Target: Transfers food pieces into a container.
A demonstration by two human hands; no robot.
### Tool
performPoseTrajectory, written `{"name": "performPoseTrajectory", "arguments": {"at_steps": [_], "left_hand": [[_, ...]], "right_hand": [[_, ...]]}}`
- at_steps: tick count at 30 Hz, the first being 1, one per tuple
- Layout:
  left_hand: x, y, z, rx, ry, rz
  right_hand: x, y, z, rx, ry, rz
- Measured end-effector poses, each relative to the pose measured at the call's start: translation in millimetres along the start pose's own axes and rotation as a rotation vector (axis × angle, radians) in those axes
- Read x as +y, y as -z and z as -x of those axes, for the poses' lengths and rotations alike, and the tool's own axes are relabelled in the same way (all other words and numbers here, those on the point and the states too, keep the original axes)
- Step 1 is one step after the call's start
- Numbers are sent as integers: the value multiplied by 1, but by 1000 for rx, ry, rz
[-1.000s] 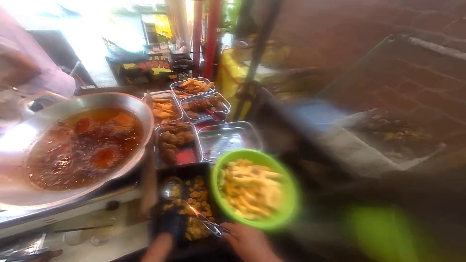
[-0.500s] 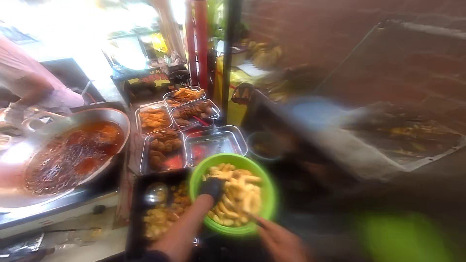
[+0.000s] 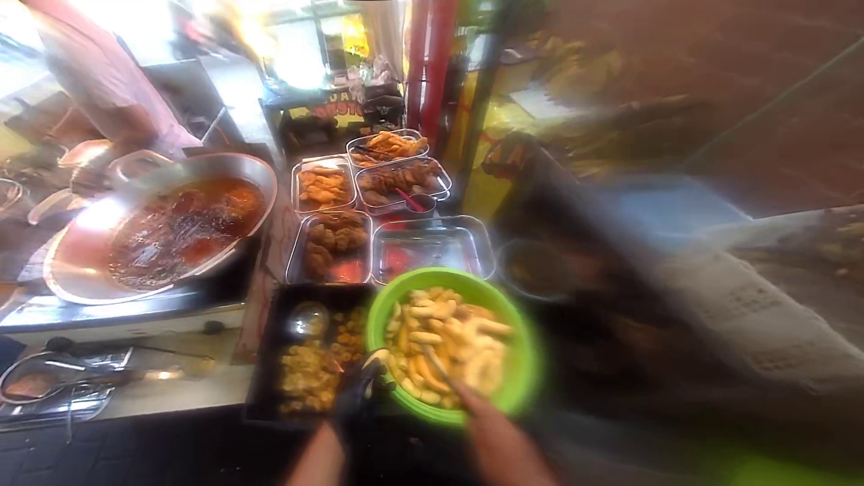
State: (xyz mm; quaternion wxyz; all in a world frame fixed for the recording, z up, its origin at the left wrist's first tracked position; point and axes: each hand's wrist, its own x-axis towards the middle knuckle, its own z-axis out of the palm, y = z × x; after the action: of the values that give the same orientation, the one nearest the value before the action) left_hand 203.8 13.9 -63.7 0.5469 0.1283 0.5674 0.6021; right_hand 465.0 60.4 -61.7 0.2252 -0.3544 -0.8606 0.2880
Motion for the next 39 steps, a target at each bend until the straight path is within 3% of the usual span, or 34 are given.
{"name": "performPoseTrajectory", "arguments": {"at_steps": [2, 5, 7, 10, 15, 16, 18, 19, 21, 24, 26, 28, 31, 35, 37, 39], "left_hand": [[-2, 14, 19, 27, -42, 139], [32, 2, 52, 258, 22, 226], [39, 12, 57, 331, 32, 323], [4, 54, 43, 181, -177, 463], [19, 58, 53, 79, -176, 511], [29, 55, 55, 148, -130, 507], [58, 41, 66, 338, -13, 499], [60, 45, 68, 304, -28, 483], [52, 60, 62, 111, -105, 468], [80, 51, 67, 195, 29, 403], [89, 55, 66, 218, 59, 393], [94, 62, 64, 164, 74, 411], [100, 70, 59, 39, 99, 417], [108, 79, 50, 32, 114, 487], [113, 84, 47, -55, 127, 454], [116, 84, 44, -11, 152, 441]], "right_hand": [[-18, -20, -24, -183, 47, 43], [-45, -47, -55, -413, 98, 122], [-59, -61, -69, -361, 175, 117], [-74, -78, -77, -148, 339, 65], [-74, -98, -79, -425, 199, 95], [-78, -98, -82, -440, 189, 100], [-83, -103, -82, -316, 257, 75], [-84, -107, -82, -276, 286, 62], [-83, -116, -85, -378, 235, 71], [-86, -121, -93, -501, 143, 96], [-93, -124, -93, -407, 178, 66], [-93, -131, -91, -337, 202, 29], [-92, -136, -96, -432, 122, 26], [-104, -143, -95, -320, 154, 4], [-100, -153, -93, -335, 124, -5], [-102, -153, -96, -373, 81, -6]]}}
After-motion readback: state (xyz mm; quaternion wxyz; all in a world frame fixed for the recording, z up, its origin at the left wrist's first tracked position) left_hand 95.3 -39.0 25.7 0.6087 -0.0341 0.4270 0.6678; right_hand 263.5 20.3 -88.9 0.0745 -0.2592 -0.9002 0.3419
